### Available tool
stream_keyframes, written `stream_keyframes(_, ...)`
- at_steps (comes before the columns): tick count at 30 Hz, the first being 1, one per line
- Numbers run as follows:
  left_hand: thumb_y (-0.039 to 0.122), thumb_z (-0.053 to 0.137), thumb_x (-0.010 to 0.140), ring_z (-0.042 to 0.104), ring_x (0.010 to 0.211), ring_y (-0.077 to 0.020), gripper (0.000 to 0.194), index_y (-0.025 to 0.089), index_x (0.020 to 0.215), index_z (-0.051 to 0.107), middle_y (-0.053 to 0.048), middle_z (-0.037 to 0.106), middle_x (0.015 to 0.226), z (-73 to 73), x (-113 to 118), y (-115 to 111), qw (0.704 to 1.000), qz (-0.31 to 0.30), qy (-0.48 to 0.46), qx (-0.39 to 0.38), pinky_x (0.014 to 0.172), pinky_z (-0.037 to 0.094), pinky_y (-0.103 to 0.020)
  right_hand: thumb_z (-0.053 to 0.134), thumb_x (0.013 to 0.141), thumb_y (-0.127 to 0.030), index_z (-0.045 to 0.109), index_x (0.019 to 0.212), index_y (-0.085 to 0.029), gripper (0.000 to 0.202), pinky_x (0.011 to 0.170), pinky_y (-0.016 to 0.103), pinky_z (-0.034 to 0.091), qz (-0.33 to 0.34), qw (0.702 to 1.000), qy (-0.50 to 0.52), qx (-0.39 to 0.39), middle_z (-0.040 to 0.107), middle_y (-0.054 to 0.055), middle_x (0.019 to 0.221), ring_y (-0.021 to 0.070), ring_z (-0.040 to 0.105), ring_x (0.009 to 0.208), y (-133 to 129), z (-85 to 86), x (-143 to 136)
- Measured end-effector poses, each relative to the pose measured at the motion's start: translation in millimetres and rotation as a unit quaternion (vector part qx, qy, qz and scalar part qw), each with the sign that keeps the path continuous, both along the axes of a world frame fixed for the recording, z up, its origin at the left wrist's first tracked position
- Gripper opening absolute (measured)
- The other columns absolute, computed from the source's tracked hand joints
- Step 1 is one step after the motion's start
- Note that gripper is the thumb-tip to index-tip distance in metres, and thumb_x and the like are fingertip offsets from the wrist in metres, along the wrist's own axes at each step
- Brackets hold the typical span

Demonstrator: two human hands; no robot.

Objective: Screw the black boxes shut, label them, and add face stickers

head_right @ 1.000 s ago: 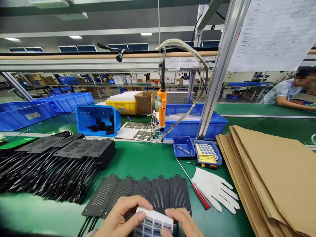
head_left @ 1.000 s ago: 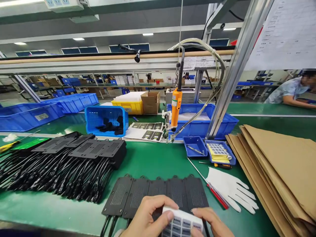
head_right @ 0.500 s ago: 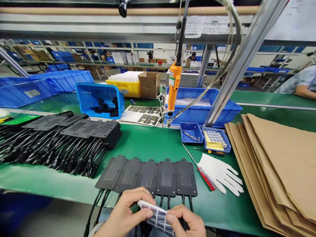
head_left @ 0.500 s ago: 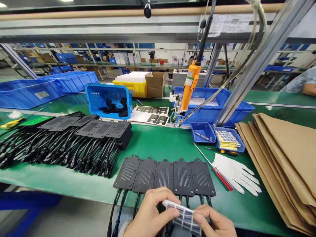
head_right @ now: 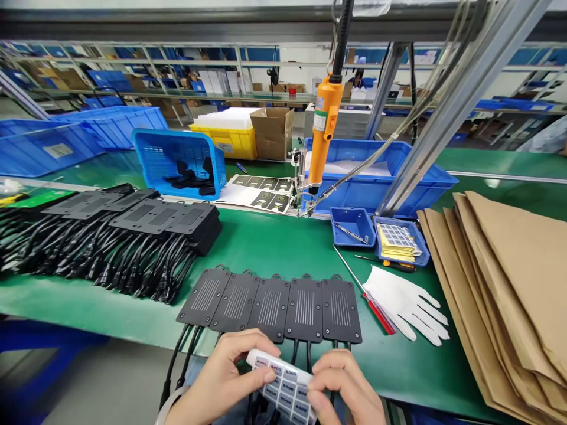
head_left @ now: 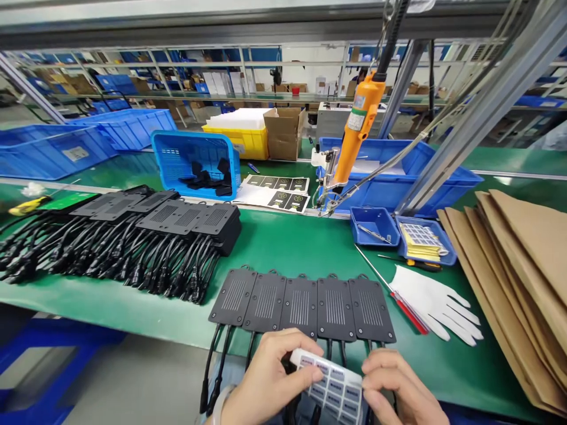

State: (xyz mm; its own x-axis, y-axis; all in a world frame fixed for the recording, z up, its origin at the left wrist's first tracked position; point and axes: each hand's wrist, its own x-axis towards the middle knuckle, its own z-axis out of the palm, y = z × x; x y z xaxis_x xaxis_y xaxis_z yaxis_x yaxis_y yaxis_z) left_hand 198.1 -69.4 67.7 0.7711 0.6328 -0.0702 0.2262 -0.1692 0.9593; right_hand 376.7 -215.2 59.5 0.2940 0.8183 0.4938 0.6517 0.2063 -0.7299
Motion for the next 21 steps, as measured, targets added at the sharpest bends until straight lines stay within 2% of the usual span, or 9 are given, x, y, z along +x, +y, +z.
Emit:
stream_keyframes(3, 0.023, 0.079, 0.078, 0.061, 0.071, -0.0148, 0.008, 0.019, 0.083, 0.076, -0.001, 0.07, 0.078, 2.9, 0, -3, 0.999, -0.019, -0.028, -0.005, 0.066, 0.04, -0.023, 0.072, 0.085, -0.027, 0.063, 0.124, -0.031, 0.04, 0.073, 0.019, 0.058, -0.017, 0.999, -0.001, -0.044, 0.073, -0.002, 0.087, 0.0142, 0.072, 0.077, 2, -5.0, -6)
stream_keyframes(4, 0.025, 0.079, 0.079, 0.061, 0.071, -0.0152, 0.008, 0.019, 0.083, 0.076, -0.002, 0.07, 0.078, 3.6, 0, -4, 0.999, -0.025, -0.041, -0.003, 0.066, 0.041, -0.023, 0.073, 0.084, -0.027, 0.06, 0.129, -0.032, 0.047, 0.071, 0.017, 0.058, -0.027, 0.998, 0.007, -0.063, 0.074, -0.004, 0.084, 0.013, 0.071, 0.073, 2, -7.9, -8)
stream_keyframes(6, 0.03, 0.079, 0.081, 0.063, 0.072, -0.0163, 0.012, 0.018, 0.084, 0.077, -0.004, 0.071, 0.079, 4.3, -1, -6, 0.997, -0.033, -0.07, -0.001, 0.067, 0.043, -0.024, 0.072, 0.084, -0.026, 0.062, 0.127, -0.032, 0.045, 0.066, 0.015, 0.058, -0.047, 0.994, 0.04, -0.092, 0.073, -0.006, 0.076, 0.0114, 0.07, 0.064, -1, -14.7, -12)
stream_keyframes(9, 0.034, 0.074, 0.087, 0.066, 0.076, -0.0176, 0.017, 0.019, 0.091, 0.078, -0.006, 0.074, 0.084, 4.0, -3, -7, 0.993, -0.039, -0.108, -0.013, 0.07, 0.046, -0.025, 0.071, 0.085, -0.024, 0.067, 0.121, -0.028, 0.036, 0.068, 0.015, 0.058, -0.049, 0.991, 0.074, -0.097, 0.073, -0.005, 0.072, 0.0121, 0.071, 0.063, -7, -23.5, -15)
stream_keyframes(11, 0.033, 0.072, 0.089, 0.067, 0.077, -0.0173, 0.016, 0.019, 0.093, 0.079, -0.006, 0.075, 0.085, 3.5, -4, -7, 0.992, -0.033, -0.117, -0.017, 0.071, 0.047, -0.025, 0.069, 0.086, -0.019, 0.064, 0.128, -0.031, 0.044, 0.071, 0.015, 0.058, -0.028, 0.993, 0.075, -0.089, 0.075, -0.006, 0.075, 0.0116, 0.072, 0.065, -9, -25.5, -14)
stream_keyframes(14, 0.027, 0.072, 0.088, 0.067, 0.077, -0.0169, 0.01, 0.019, 0.09, 0.078, -0.005, 0.075, 0.085, 2.7, -6, -7, 0.994, -0.019, -0.104, -0.016, 0.07, 0.047, -0.024, 0.068, 0.086, -0.015, 0.054, 0.14, -0.037, 0.059, 0.074, 0.016, 0.058, -0.013, 0.995, 0.053, -0.083, 0.077, -0.006, 0.087, 0.0125, 0.074, 0.074, -8, -21.2, -14)
stream_keyframes(16, 0.024, 0.072, 0.087, 0.067, 0.077, -0.0172, 0.008, 0.019, 0.089, 0.078, -0.005, 0.075, 0.084, 2.1, -6, -6, 0.996, -0.014, -0.088, -0.015, 0.07, 0.047, -0.025, 0.069, 0.085, -0.016, 0.054, 0.139, -0.038, 0.06, 0.077, 0.02, 0.059, -0.029, 0.995, 0.041, -0.083, 0.077, -0.005, 0.094, 0.0149, 0.074, 0.08, -6, -15.2, -15)
stream_keyframes(21, 0.023, 0.073, 0.083, 0.064, 0.072, -0.0154, 0.008, 0.02, 0.089, 0.078, -0.003, 0.072, 0.08, -2.7, -8, -7, 1.0, -0.003, -0.031, -0.002, 0.066, 0.044, -0.023, 0.069, 0.084, -0.014, 0.062, 0.128, -0.037, 0.05, 0.072, 0.025, 0.058, -0.043, 0.996, 0.048, -0.055, 0.074, -0.004, 0.082, 0.016, 0.069, 0.074, -3, -4.7, -22)
